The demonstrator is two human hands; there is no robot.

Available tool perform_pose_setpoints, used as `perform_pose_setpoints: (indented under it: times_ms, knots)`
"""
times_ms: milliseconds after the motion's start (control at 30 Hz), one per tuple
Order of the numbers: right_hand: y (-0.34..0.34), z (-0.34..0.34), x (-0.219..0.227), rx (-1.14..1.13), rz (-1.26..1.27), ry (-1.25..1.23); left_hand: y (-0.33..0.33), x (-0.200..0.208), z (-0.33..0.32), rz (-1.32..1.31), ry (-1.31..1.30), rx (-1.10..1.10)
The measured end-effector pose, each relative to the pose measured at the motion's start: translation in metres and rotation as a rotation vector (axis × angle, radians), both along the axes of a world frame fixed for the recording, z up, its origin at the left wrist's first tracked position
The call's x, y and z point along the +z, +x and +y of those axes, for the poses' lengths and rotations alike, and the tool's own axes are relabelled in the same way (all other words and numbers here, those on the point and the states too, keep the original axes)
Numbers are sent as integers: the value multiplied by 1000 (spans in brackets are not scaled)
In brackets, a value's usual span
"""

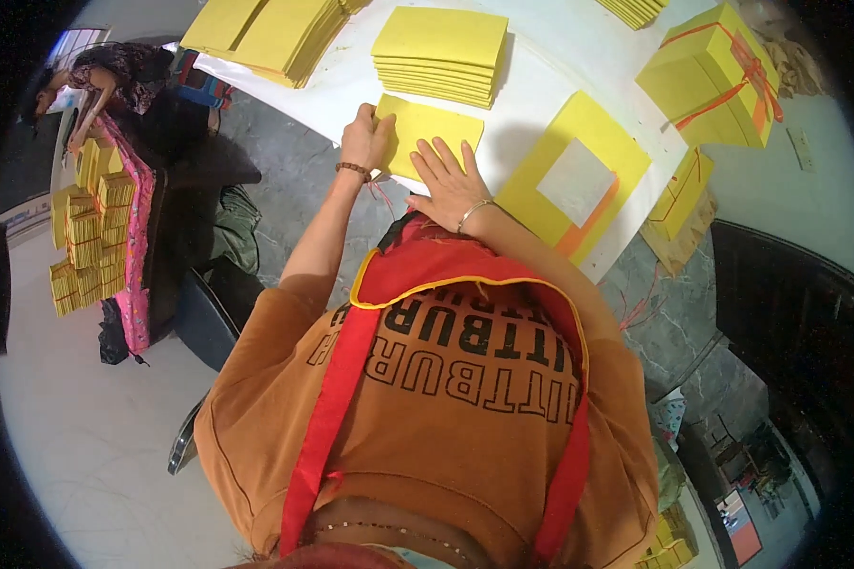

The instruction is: Folding and stacking yellow paper sheets into uniform packets.

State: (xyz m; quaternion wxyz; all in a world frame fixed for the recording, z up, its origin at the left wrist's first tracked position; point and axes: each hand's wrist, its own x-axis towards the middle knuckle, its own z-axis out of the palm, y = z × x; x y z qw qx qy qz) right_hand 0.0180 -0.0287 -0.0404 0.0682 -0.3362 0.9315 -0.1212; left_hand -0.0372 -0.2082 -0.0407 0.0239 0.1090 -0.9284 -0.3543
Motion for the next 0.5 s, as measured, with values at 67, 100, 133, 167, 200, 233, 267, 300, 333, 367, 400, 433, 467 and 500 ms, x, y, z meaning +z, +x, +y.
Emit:
perform_pose_setpoints:
  times_ms: [67, 100, 133, 167, 200, 233, 267, 300, 333, 367, 400, 433, 467, 500]
  knots:
    - [5, -1, -1, -6, -4, 12, 4, 1, -5, -25, 102, -80]
    - [5, -2, 0, -5, -10, 24, 5, -1, -8, -12, 101, -83]
    - [6, -2, 1, 2, -15, 11, 10, -3, -12, 31, 171, -110]
    - [4, 0, -1, -6, -3, 8, 12, -5, -13, 73, 242, -139]
    - [2, 4, -4, -6, -44, -96, 10, 1, -11, -34, 226, -108]
    - [0, 9, -7, -4, -85, -202, 12, 5, -10, -23, 223, -121]
    - [2, 14, -10, -122, 53, -461, 15, 10, -9, 12, 374, -153]
    - [4, 15, -3, -122, 63, -462, 19, 17, -9, 45, 526, -176]
    - [4, 16, 5, -341, 25, -623, 20, 25, -11, 45, 599, -225]
    - [1, 16, 12, -561, -15, -782, 14, 33, -11, 51, 597, -229]
    - [-3, 16, 18, -602, -11, -873, 13, 47, -10, 70, 779, -237]
    - [-11, 16, 26, -603, -8, -877, 9, 60, -10, 85, 960, -249]
    - [-20, 17, 34, -590, -142, -1135, -1, 69, -10, 92, 967, -244]
    - [-27, 15, 47, -558, -289, -1390, -11, 77, -11, 98, 962, -238]
